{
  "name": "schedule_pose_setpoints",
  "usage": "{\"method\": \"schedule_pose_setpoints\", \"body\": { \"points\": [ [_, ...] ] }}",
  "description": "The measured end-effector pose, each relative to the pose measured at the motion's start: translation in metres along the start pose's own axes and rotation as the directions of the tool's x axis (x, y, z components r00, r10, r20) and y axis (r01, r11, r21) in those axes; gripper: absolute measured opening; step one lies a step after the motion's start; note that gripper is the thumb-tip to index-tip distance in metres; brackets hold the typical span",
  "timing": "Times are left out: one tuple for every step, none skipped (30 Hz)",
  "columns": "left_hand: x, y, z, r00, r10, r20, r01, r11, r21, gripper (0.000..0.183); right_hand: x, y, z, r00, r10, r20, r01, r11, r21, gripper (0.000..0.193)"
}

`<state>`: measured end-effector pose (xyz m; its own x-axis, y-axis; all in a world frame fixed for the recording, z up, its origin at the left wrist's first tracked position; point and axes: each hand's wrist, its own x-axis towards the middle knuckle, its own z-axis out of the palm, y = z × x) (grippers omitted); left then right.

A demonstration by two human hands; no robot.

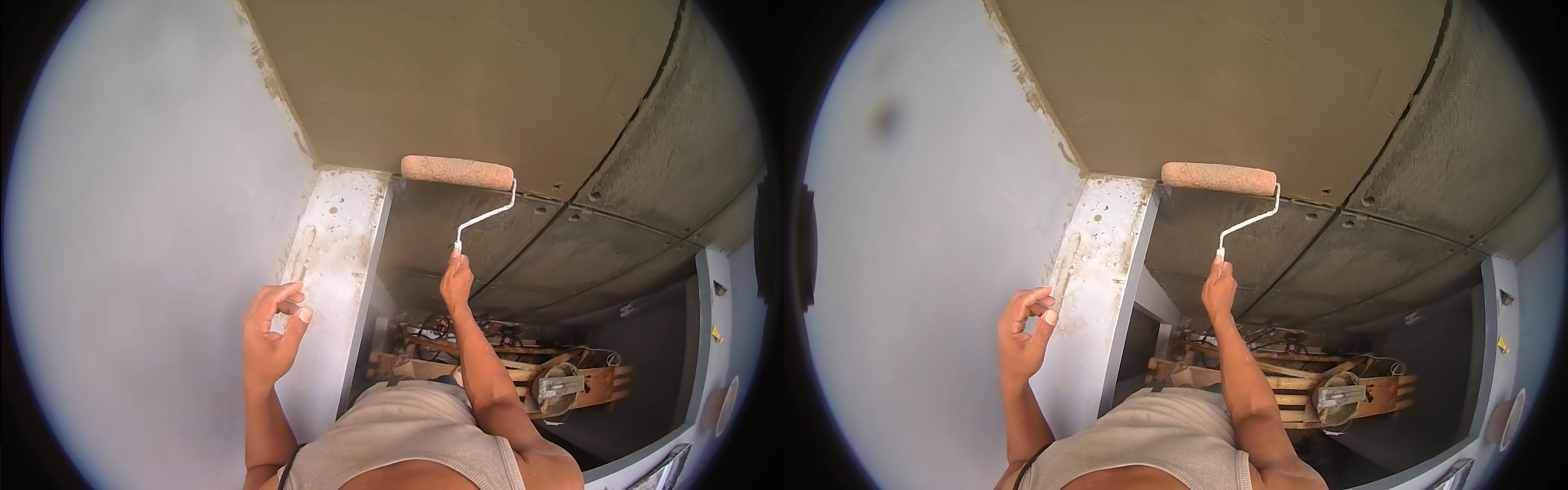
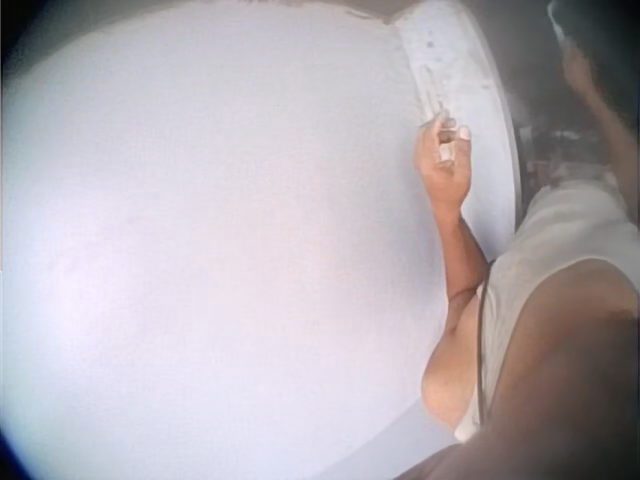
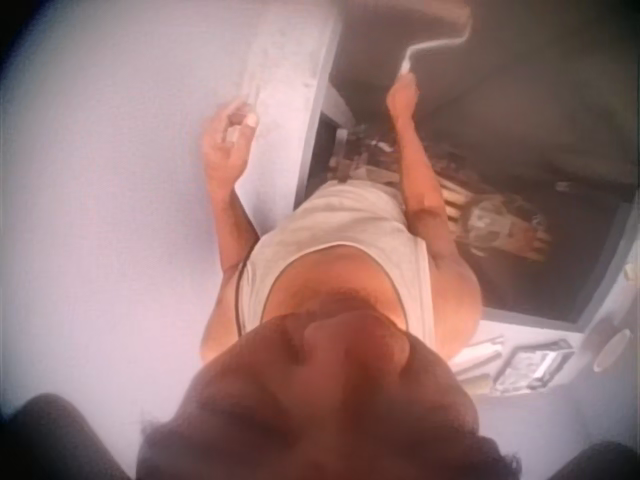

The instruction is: The person applies plaster to a concrete wall using a trowel and then smooths the surface with a paint roller. The person alternates between spreading and smoothing the plaster across the wall area.

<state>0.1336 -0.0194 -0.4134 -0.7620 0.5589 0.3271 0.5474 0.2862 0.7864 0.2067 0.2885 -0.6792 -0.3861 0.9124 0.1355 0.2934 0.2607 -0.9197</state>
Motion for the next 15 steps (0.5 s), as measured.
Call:
{"method": "schedule_pose_setpoints", "body": {
  "points": [
    [0.001,-0.003,0.001,1.0,-0.004,0.001,0.004,1.0,-0.007,0.031,0.005,-0.01,-0.002,1.0,-0.012,-0.012,0.012,1.0,-0.01,0.041],
    [0.0,-0.005,0.003,1.0,-0.009,0.002,0.009,1.0,-0.014,0.031,0.009,-0.019,-0.004,1.0,-0.024,-0.017,0.024,0.999,-0.021,0.041],
    [-0.001,-0.009,0.004,1.0,-0.004,0.004,0.004,1.0,-0.026,0.032,0.013,-0.03,-0.007,0.999,-0.036,-0.023,0.035,0.999,-0.033,0.042],
    [-0.001,-0.012,0.005,1.0,0.003,0.004,-0.003,0.999,-0.039,0.033,0.018,-0.042,-0.01,0.998,-0.049,-0.029,0.048,0.998,-0.045,0.042],
    [-0.002,-0.015,0.007,1.0,0.01,0.001,-0.01,0.999,-0.049,0.033,0.023,-0.054,-0.013,0.997,-0.064,-0.032,0.063,0.997,-0.032,0.042],
    [-0.003,-0.017,0.008,1.0,0.019,0.013,-0.018,0.999,-0.049,0.034,0.028,-0.067,-0.017,0.996,-0.079,-0.034,0.078,0.997,-0.021,0.042],
    [-0.004,-0.018,0.008,0.999,0.032,0.025,-0.031,0.998,-0.046,0.034,0.034,-0.081,-0.021,0.995,-0.095,-0.04,0.095,0.995,-0.005,0.042],
    [-0.004,-0.019,0.009,0.998,0.048,0.036,-0.046,0.998,-0.044,0.034,0.041,-0.095,-0.024,0.992,-0.116,-0.047,0.116,0.993,0.006,0.043],
    [-0.005,-0.02,0.009,0.998,0.043,0.04,-0.04,0.997,-0.06,0.034,0.046,-0.109,-0.027,0.989,-0.136,-0.055,0.137,0.99,0.017,0.044],
    [-0.007,-0.02,0.008,0.998,0.04,0.042,-0.037,0.996,-0.076,0.035,0.052,-0.123,-0.029,0.985,-0.159,-0.063,0.161,0.987,0.029,0.045],
    [-0.007,-0.022,0.008,0.998,0.042,0.044,-0.038,0.995,-0.094,0.036,0.058,-0.136,-0.031,0.983,-0.17,-0.074,0.173,0.985,0.023,0.046],
    [-0.007,-0.022,0.008,0.999,0.028,0.042,-0.023,0.994,-0.107,0.036,0.064,-0.147,-0.034,0.98,-0.181,-0.086,0.183,0.983,0.016,0.047],
    [-0.007,-0.021,0.008,0.999,0.014,0.038,-0.009,0.993,-0.117,0.036,0.07,-0.158,-0.036,0.976,-0.194,-0.096,0.196,0.981,0.013,0.048],
    [-0.008,-0.021,0.007,0.999,0.0,0.035,0.004,0.992,-0.127,0.037,0.076,-0.169,-0.04,0.969,-0.225,-0.103,0.227,0.974,0.008,0.051],
    [-0.009,-0.022,0.005,0.999,-0.012,0.045,0.018,0.992,-0.123,0.037,0.08,-0.182,-0.043,0.969,-0.224,-0.1,0.228,0.973,0.03,0.052]
  ]
}}
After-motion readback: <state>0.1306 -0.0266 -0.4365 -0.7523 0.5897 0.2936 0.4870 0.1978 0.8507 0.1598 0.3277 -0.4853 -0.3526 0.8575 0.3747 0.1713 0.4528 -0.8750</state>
